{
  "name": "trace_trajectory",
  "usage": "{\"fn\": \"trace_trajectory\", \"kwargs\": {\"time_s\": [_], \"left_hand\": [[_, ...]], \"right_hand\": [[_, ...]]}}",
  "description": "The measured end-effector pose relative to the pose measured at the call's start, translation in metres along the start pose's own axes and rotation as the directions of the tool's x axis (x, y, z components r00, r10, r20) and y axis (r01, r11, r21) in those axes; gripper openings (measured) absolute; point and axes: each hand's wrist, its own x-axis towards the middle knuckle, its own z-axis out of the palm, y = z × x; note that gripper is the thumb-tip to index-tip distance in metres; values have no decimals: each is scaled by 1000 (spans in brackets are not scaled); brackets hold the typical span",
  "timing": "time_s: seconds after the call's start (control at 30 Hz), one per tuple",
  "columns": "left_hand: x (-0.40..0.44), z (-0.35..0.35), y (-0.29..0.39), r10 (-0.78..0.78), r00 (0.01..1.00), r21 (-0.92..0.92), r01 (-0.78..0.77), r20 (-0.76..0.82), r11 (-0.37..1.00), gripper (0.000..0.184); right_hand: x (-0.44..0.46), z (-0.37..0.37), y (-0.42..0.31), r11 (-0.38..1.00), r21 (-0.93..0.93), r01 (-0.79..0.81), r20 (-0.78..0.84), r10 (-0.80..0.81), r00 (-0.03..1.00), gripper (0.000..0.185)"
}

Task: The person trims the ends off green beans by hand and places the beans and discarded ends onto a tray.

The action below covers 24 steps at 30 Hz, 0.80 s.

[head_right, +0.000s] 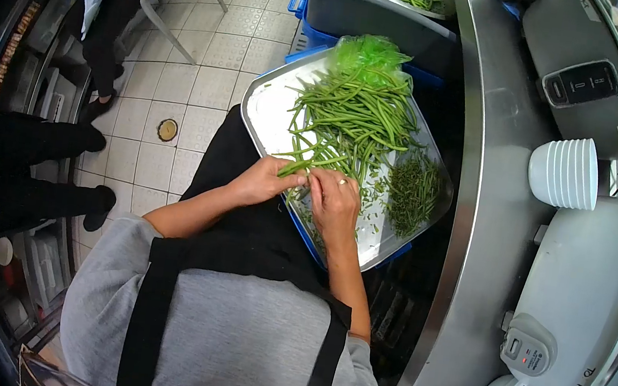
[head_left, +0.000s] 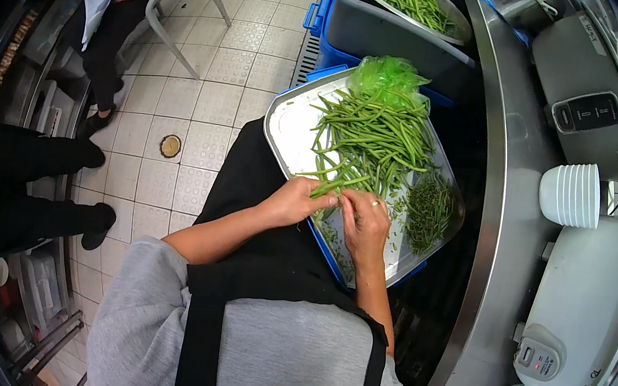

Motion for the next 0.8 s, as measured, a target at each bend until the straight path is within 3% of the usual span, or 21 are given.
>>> {"fn": "trace_trajectory", "kwargs": {"time_s": [0.13,0.23,0.27,0.33,0.37,0.43,0.53,0.57,0.6,0.67,0.8], "left_hand": [[-6,6,7,-111,992,42,109,57,993,31],[-12,14,19,-117,987,-6,119,105,993,33],[-12,15,21,-127,985,-7,129,119,992,33],[-12,16,24,-153,977,-9,156,149,988,33],[-15,18,29,-105,987,-83,115,126,990,31],[-12,16,20,-246,960,-257,274,134,927,28],[-7,8,23,-270,959,-448,282,92,848,25],[-6,7,23,-254,964,-476,257,72,841,25],[-6,8,22,-239,970,-504,230,47,832,24],[-5,10,22,-226,974,-518,208,29,830,24],[-7,10,26,-222,975,-527,182,-14,830,24]], "right_hand": [[-11,-12,-2,990,-127,60,20,-58,998,11],[-29,-4,5,945,179,-272,49,268,962,7],[-35,0,11,842,379,-385,25,407,913,6],[-44,3,28,489,718,-494,66,659,749,4],[-45,-1,37,488,736,-469,33,667,745,5],[-47,-11,45,516,719,-466,-4,673,740,10],[-51,-23,27,754,298,-585,68,595,801,19],[-52,-23,23,808,280,-518,125,505,854,23],[-51,-18,22,909,247,-335,130,312,941,20],[-56,-11,7,729,438,-526,301,433,850,16],[-59,-2,0,715,395,-577,361,457,813,12]]}}
